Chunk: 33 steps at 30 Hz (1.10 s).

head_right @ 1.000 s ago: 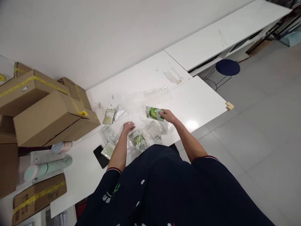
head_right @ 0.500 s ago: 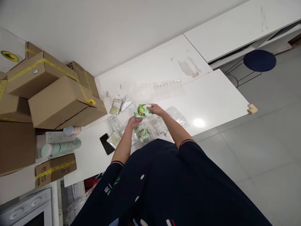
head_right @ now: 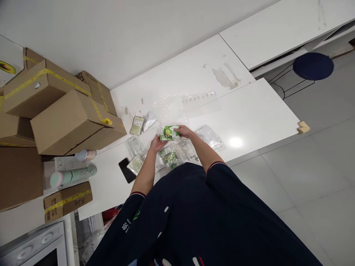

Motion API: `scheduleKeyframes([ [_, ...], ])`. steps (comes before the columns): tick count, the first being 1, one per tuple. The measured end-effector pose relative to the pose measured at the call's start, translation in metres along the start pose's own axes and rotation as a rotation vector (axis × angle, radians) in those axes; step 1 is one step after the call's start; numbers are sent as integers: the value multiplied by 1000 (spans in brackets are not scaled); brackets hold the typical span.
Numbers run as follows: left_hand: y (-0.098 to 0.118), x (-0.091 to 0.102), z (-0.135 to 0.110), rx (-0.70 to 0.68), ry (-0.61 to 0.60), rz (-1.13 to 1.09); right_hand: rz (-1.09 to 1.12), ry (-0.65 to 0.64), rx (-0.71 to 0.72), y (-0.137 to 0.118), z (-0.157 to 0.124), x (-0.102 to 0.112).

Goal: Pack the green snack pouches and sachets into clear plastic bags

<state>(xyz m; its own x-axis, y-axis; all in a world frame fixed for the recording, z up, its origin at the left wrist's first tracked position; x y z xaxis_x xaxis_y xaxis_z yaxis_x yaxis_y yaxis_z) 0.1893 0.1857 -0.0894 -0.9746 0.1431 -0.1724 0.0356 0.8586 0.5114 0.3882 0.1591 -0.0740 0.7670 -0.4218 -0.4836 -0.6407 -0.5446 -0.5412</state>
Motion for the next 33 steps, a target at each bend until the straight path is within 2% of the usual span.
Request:
scheduleKeyframes([
  [6,1,1,5,-68,-20,122,-29,46,-5,1,-1,4],
  [10,0,6,8,-75,22,177,-5,56,-11,-1,-4,4],
  [12,0,9,10,-79,61,183,19,60,27,-9,-5,12],
  [16,7,18,12,-134,141,148,36,84,121,-30,-12,45],
  [19,11,23,13,-154,173,124,20,65,137,-38,-17,60],
  [24,8,23,13,-144,198,104,-29,28,89,-20,-14,46],
  [27,5,23,12,-135,204,107,-256,103,114,-11,-9,39],
  [31,5,22,10,-153,181,136,-777,255,250,-21,-8,36],
  [33,5,20,9,-152,158,172,-940,286,287,-25,-9,32],
])
Point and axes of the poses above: each hand's wrist, its own z-axis towards the middle knuckle, its own x-axis out of the back of the hand, y = z × x, the point moved 7 cm from there along z, towards the middle knuckle, and after that the axes turned 15 degrees about z, right-handed, at the moved point
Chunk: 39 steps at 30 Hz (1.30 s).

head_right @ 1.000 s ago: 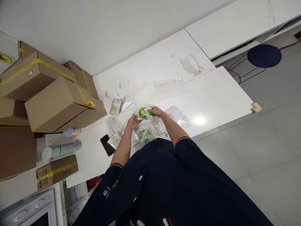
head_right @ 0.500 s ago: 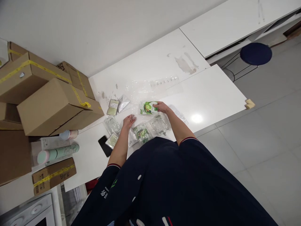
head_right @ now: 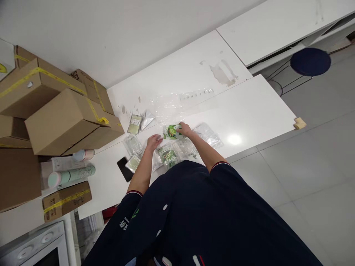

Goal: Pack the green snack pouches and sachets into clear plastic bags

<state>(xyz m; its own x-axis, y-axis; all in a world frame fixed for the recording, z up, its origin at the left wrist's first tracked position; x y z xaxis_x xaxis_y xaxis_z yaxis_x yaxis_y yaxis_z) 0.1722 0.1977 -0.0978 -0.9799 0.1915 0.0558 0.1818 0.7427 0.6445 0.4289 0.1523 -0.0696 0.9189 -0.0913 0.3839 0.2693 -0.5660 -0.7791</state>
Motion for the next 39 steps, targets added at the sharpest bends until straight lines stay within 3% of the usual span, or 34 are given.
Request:
scheduleKeyframes([
  [5,0,-9,-2,5,3,93,-189,32,-21,-10,-8,-3],
  [9,2,-12,-4,13,61,108,-454,167,143,-33,-19,0],
  [15,8,-15,-9,44,59,62,-611,-183,435,-35,-49,-41],
  [23,21,-19,-19,51,5,-8,-731,-50,511,-30,-64,-54],
  [27,28,-15,-30,23,-10,-8,-758,-134,502,-43,-58,-45],
  [34,48,-2,-53,-130,70,52,-653,-492,283,-66,-16,-21],
  [37,55,-1,-60,-300,191,130,-626,-505,256,-75,12,-17],
  [39,60,-7,-64,-474,244,314,-652,-469,227,-76,28,-15],
])
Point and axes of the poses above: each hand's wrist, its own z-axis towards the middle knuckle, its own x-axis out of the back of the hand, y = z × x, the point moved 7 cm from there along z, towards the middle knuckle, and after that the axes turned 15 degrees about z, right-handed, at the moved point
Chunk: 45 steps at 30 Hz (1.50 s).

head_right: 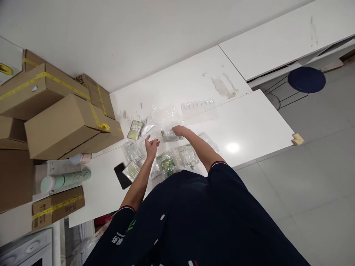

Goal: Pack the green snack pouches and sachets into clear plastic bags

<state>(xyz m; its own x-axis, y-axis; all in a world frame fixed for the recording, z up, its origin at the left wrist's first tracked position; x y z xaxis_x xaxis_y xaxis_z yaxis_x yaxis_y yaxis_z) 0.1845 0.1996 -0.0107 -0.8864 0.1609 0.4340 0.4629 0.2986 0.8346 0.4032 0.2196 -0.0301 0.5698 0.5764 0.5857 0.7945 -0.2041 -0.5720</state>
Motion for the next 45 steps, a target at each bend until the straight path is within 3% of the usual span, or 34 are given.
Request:
scheduleKeyframes([
  [3,15,-23,-6,-352,-82,400,-26,65,-56,7,11,5],
  [6,19,-56,-11,-620,-250,816,-53,274,-51,11,6,11],
  [9,13,-78,-7,-653,-375,1155,-52,554,20,12,-13,12],
  [12,9,-92,3,-617,-425,1316,-37,563,183,11,-30,-8],
  [14,11,-98,10,-603,-409,1356,-67,476,292,11,-37,-27],
  [16,16,-103,18,-584,-376,1362,-94,419,313,17,-40,-40],
  [20,30,-104,25,-541,-358,1305,-55,429,277,35,-37,-41],
  [23,32,-95,24,-462,-464,1194,94,390,305,43,-39,-39],
  [26,24,-77,25,-284,-593,900,360,339,281,53,-47,-43],
  [30,17,-48,47,27,-517,376,648,359,147,63,-52,-49],
  [32,20,-42,60,99,-505,271,698,403,107,65,-47,-45],
  [36,41,-37,82,34,-445,370,703,481,67,65,-26,-26],
  [39,54,-35,84,-64,-340,552,693,458,-66,72,-10,-19],
  [42,61,-43,70,-313,-267,946,645,450,-187,76,-1,-17],
  [45,52,-62,45,-555,-290,1220,581,483,-268,74,0,-16],
])
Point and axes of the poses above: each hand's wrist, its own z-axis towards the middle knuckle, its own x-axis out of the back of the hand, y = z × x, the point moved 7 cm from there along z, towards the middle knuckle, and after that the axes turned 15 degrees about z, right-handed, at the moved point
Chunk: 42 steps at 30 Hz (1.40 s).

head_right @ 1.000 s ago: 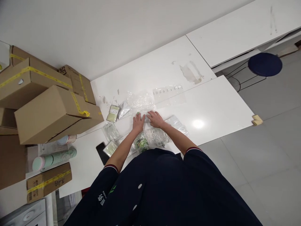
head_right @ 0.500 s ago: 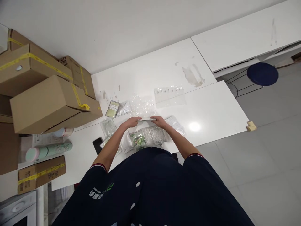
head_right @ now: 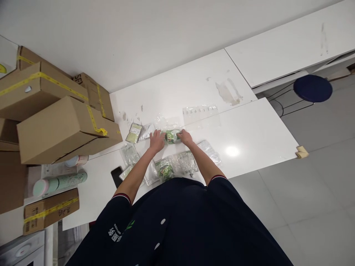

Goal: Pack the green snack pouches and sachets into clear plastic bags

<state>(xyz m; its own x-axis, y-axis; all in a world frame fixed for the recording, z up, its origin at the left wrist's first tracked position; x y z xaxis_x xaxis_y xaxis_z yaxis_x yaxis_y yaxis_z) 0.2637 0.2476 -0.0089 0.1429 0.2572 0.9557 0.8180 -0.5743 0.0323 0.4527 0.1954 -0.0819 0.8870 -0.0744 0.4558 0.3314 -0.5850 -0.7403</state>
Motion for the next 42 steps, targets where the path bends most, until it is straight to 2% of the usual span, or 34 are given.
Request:
scheduleKeyframes([
  [3,20,-23,-10,-84,-68,83,-87,67,-41,-7,-3,-2],
  [5,27,-34,-10,-63,-95,103,-154,118,-46,-14,-5,-2],
  [8,34,-38,-5,-21,-84,122,-263,142,29,-25,-11,-2],
  [13,39,-26,1,-23,-47,101,-393,-43,225,-28,-27,0],
  [18,27,-2,14,-84,-106,-63,-569,-106,402,-33,-33,8],
  [20,17,14,21,-85,-60,-157,-508,-157,398,-37,-25,9],
  [22,6,32,24,-53,74,-253,-389,-206,334,-40,-10,12],
  [24,-5,39,22,45,198,-380,-262,-209,243,-42,6,18],
  [26,-14,24,16,229,197,-601,-146,-168,172,-42,22,24],
  [28,-15,-10,10,450,61,-952,-30,-118,107,-40,33,28],
  [30,-2,-46,7,605,-110,-1361,107,-84,18,-34,40,29],
  [32,14,-67,12,677,-199,-1681,248,-80,-80,-27,40,25],
  [34,23,-74,21,699,-211,-1848,355,-96,-142,-22,34,20],
  [37,30,-74,32,719,-192,-1941,535,-135,-223,-16,13,6],
  [40,31,-70,34,737,-86,-1970,723,-154,-296,-10,-18,-12],
  [42,27,-67,29,730,-1,-1954,772,-175,-310,-6,-40,-21],
])
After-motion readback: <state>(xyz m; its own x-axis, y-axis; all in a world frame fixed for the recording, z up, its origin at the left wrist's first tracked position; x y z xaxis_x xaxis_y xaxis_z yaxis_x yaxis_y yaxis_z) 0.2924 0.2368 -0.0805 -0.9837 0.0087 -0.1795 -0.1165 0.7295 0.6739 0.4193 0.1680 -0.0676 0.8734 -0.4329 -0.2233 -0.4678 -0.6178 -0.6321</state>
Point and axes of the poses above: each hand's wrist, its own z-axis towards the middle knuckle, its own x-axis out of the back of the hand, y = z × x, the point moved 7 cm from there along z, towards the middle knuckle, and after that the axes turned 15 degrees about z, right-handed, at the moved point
